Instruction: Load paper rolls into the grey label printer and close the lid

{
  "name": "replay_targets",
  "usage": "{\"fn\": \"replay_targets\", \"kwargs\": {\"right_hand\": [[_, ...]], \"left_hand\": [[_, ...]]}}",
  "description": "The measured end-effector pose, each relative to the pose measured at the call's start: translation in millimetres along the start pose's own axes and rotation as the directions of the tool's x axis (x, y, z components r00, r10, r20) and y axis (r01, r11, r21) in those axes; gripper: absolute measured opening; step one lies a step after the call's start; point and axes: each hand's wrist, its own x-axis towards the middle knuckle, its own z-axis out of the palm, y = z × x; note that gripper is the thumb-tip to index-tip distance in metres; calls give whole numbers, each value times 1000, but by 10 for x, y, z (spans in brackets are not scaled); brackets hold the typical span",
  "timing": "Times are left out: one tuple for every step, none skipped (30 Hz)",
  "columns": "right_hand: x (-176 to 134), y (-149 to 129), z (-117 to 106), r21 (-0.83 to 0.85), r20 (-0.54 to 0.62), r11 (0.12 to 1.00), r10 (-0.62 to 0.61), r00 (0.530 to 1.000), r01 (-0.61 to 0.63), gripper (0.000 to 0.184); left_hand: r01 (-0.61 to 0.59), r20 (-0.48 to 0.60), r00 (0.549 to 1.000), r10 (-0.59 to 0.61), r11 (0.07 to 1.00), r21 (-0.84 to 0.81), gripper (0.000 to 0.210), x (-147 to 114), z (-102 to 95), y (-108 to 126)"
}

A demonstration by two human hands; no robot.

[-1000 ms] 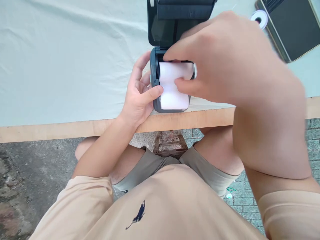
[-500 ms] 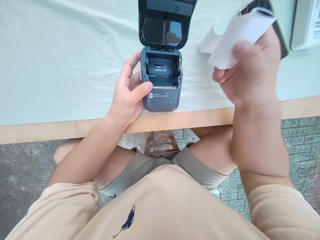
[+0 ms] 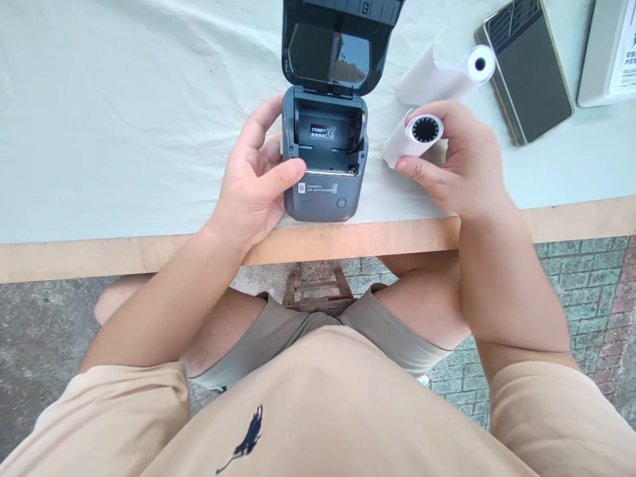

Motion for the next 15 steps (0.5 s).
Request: {"fn": "replay_targets", "kwargs": {"right_hand": [[-3,19,0,4,-11,1000,25,1000,-25,37],[-7,39,2,17,-21,999,43,999,-42,42],[-12,55,3,38,-36,998,47,998,-46,50],[-15,63,1,67,-51,997,47,998,-43,56],[-16,59,-6,102,-92,994,45,995,-35,59],[-12,43,-18,134,-160,991,46,986,-25,55],[-2,17,-34,150,-251,989,56,966,-19,46],[14,-13,-54,151,-349,988,72,934,-19,33],[37,-40,-73,140,-444,990,87,892,-27,20],[65,-57,-88,127,-511,991,103,853,-44,9],[98,-57,-97,111,-539,991,119,834,-69,9],[134,-37,-99,101,-530,990,135,837,-95,17],[172,4,-93,101,-497,988,153,854,-118,23],[210,62,-81,106,-455,985,170,874,-136,27],[248,130,-66,112,-420,983,180,889,-146,29]], "left_hand": [[4,6,1000,-3,1000,-22,97,7,-4,-13],[8,10,1000,-7,999,-49,98,15,-7,-29],[12,6,1000,-11,997,-76,97,22,-8,-44],[12,2,1000,-12,995,-100,93,27,-6,-56],[4,-3,1000,-5,992,-123,88,31,-2,-64],[-7,-8,1000,6,990,-142,83,32,3,-68],[-20,-13,1000,18,988,-155,79,32,7,-69],[-29,-14,1000,27,986,-166,75,32,8,-67],[-36,-10,999,35,984,-174,73,31,5,-64],[-36,5,999,38,984,-177,73,31,-2,-61],[-29,23,999,34,984,-176,74,32,-13,-59],[-21,43,999,29,985,-173,76,34,-25,-58],[-30,52,998,39,984,-175,75,36,-37,-56],[-40,53,997,49,984,-174,76,36,-47,-53],[-43,46,998,52,985,-167,76,34,-52,-47]]}}
